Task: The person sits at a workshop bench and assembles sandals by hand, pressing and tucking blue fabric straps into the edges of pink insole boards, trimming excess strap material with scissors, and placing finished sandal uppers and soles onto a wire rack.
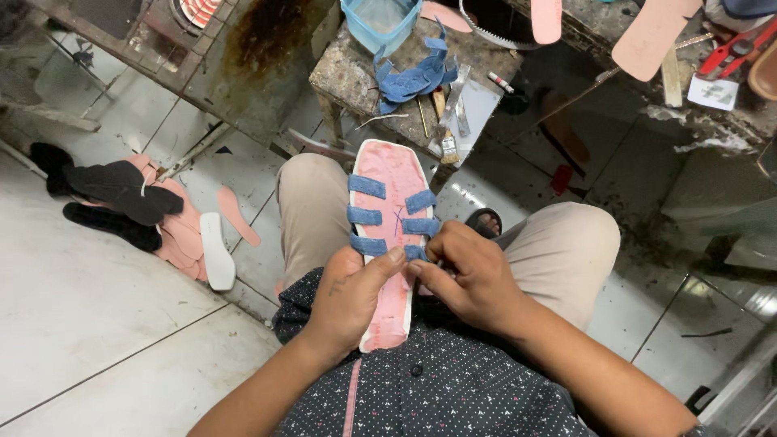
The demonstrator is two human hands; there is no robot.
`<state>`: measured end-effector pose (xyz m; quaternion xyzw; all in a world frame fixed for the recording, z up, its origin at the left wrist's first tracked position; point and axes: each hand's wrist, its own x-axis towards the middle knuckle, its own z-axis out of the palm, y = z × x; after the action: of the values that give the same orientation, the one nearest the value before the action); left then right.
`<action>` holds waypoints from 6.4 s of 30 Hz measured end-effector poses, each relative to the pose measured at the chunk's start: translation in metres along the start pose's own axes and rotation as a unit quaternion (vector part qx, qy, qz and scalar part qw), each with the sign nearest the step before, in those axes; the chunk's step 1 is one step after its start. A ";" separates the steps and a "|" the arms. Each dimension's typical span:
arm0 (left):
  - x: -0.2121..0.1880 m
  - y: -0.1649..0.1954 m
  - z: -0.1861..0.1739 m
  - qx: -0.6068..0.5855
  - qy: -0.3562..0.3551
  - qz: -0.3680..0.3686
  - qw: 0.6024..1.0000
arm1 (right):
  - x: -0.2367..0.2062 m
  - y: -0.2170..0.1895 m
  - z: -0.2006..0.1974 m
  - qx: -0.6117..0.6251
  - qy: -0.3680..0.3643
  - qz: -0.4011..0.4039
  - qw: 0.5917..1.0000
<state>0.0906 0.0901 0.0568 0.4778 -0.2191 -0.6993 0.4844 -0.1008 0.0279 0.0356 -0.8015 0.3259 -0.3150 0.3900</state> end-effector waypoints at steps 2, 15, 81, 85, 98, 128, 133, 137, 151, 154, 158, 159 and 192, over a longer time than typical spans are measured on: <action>-0.001 -0.002 -0.001 -0.024 0.007 -0.006 1.000 | 0.000 -0.005 0.005 -0.026 0.002 -0.035 0.999; -0.001 0.000 -0.001 0.213 0.019 0.073 0.974 | 0.019 -0.004 -0.010 -0.137 -0.026 -0.016 0.990; 0.015 0.020 -0.039 0.150 -0.237 -0.134 0.950 | -0.005 0.017 -0.012 -0.119 -0.020 -0.111 0.987; 0.011 0.019 -0.038 0.156 -0.249 -0.093 0.951 | -0.014 0.041 0.003 0.074 0.013 0.148 0.986; 0.001 0.014 -0.030 0.127 -0.108 -0.031 0.986 | -0.002 -0.005 -0.011 0.070 -0.087 -0.020 0.994; -0.009 0.020 -0.005 0.475 0.024 0.189 0.859 | 0.008 -0.006 0.007 -0.097 0.064 -0.014 0.993; -0.016 0.007 -0.005 0.535 0.070 0.144 0.829 | -0.005 0.014 0.020 0.146 -0.001 0.192 0.970; -0.013 -0.003 -0.007 0.548 0.068 0.158 0.819 | -0.002 0.026 0.026 0.150 -0.011 0.173 0.973; 0.023 0.012 -0.049 0.211 0.140 0.246 0.936 | 0.075 0.021 0.016 -0.052 -0.133 -0.068 0.987; 0.043 0.017 -0.063 0.168 0.176 0.136 0.960 | 0.087 0.010 0.040 -0.111 -0.150 -0.069 0.980; 0.060 0.007 -0.079 0.015 0.173 0.115 0.978 | 0.069 0.009 0.074 -0.062 -0.142 -0.140 0.978; 0.061 0.006 -0.087 -0.017 0.161 0.106 0.981 | 0.064 0.016 0.077 -0.045 -0.125 -0.128 0.983; -0.007 0.031 -0.053 0.616 0.041 0.420 0.665 | 0.077 0.048 0.080 0.258 0.002 0.353 0.899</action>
<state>0.1518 0.0914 0.0604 0.5528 -0.7572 -0.1071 0.3311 -0.0078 -0.0206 -0.0249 -0.5043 0.4958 -0.2313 0.6681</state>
